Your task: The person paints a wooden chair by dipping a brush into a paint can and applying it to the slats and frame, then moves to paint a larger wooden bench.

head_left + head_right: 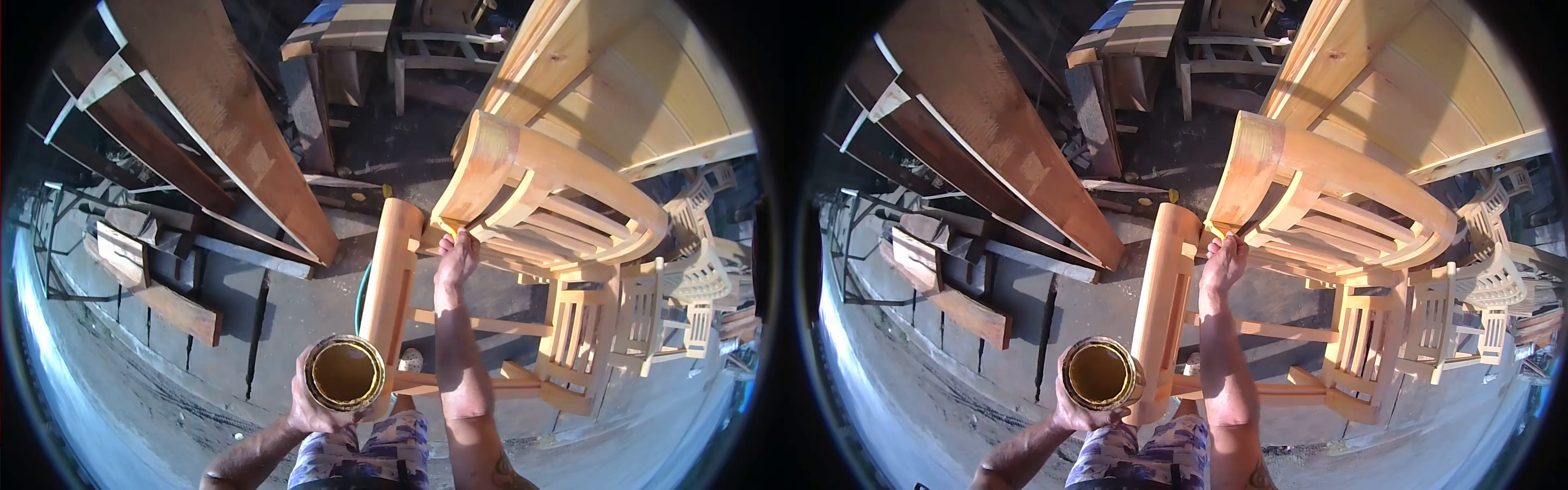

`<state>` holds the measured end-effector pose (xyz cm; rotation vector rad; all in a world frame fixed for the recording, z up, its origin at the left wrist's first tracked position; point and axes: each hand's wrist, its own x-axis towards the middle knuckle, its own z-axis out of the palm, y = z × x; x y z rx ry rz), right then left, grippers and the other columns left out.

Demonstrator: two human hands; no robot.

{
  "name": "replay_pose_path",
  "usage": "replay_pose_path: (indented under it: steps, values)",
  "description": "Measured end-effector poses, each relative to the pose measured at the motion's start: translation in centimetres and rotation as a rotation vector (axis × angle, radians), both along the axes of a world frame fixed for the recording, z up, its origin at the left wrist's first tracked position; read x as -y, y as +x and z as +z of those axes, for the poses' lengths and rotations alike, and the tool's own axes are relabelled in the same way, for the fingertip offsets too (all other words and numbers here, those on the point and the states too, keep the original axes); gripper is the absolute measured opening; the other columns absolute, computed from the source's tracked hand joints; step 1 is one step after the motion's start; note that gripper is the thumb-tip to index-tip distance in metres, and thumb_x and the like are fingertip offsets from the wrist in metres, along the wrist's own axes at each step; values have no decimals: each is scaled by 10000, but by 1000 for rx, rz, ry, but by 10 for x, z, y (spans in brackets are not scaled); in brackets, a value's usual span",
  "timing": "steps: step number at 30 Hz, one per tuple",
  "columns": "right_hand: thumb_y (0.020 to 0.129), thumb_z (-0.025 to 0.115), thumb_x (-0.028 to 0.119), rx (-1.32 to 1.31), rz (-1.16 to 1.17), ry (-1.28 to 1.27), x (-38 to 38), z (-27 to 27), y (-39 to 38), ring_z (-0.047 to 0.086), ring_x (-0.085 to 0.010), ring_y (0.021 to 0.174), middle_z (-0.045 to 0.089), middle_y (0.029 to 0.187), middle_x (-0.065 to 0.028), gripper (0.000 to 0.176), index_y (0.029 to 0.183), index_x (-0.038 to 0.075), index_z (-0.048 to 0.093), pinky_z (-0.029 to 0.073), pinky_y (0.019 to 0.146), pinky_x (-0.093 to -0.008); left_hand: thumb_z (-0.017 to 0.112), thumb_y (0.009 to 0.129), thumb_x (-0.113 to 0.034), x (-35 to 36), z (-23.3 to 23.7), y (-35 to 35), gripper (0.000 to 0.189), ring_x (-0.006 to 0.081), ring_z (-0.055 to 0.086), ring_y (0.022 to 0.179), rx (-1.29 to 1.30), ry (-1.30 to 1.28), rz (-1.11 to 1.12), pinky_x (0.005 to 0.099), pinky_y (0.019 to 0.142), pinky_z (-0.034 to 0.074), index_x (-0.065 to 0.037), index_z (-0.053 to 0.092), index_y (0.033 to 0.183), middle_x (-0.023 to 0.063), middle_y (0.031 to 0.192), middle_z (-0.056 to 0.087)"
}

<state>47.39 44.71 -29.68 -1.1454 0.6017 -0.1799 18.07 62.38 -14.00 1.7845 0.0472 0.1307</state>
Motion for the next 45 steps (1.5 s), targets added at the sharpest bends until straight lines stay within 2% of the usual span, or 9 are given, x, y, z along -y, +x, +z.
replay_pose_path:
  steps: [7,14,19,27,32,35,36,41,45]
  values:
    - [1056,581,299,-19,45,-193,-1,131,8,609,-134,763,652,941,-60,289,1180,38,598,504,695,-284,1003,651,-325,-13,26,-24,1153,352,676,1255,25,-53,46,468,1071,565,98,336,1492,241,1377,628]
    - [1092,531,186,377,50,-198,9,200,7,698,-173,835,724,1037,-138,249,1250,17,622,578,760,-299,997,645,-293,-29,44,-38,1127,354,684,1242,-4,25,68,461,1058,565,73,346,1489,236,1349,644]
    - [1100,518,150,498,87,-362,4,104,-9,701,-214,906,717,1092,-162,239,1265,3,611,586,854,-357,986,670,-283,-34,47,-37,1103,356,683,1246,6,13,46,462,1062,565,78,341,1489,244,1357,637]
    - [1083,578,116,432,29,-99,-1,-57,-44,679,-183,913,695,1057,-116,199,1254,21,616,574,845,-329,1012,666,-318,-36,35,-36,1177,350,675,1262,-38,28,4,464,1082,558,86,298,1509,252,1374,624]
    - [1057,618,127,197,132,50,10,-154,-30,626,-138,727,647,893,-60,149,1175,37,612,519,638,-266,1018,664,-305,-37,36,-35,1172,350,674,1267,-29,44,-26,463,1087,559,83,302,1506,255,1373,624]
    - [1055,616,158,-190,182,-60,15,-119,-25,616,-139,672,638,858,-60,148,1147,42,600,492,557,-259,1020,662,-304,-33,43,-33,1165,353,674,1270,-51,18,-9,469,1089,559,79,309,1502,253,1372,626]
    - [1073,594,183,-133,148,-69,14,-100,-16,593,-138,598,645,836,-109,176,1156,34,549,455,481,-256,1025,658,-317,-33,45,-32,1170,356,677,1263,-37,17,-12,466,1089,559,73,312,1501,248,1372,627]
    - [1075,581,233,-27,67,-112,10,88,15,644,-139,698,668,899,-101,230,1153,17,580,542,602,-276,1029,652,-326,-30,58,-29,1160,352,691,1240,-8,50,-7,458,1063,572,72,331,1488,239,1349,644]
    - [1078,546,185,314,70,-123,16,177,4,712,-198,794,713,996,-161,261,1248,-6,600,599,713,-318,1027,654,-325,-28,70,-22,1142,346,701,1223,33,6,3,452,1044,579,73,345,1480,233,1332,658]
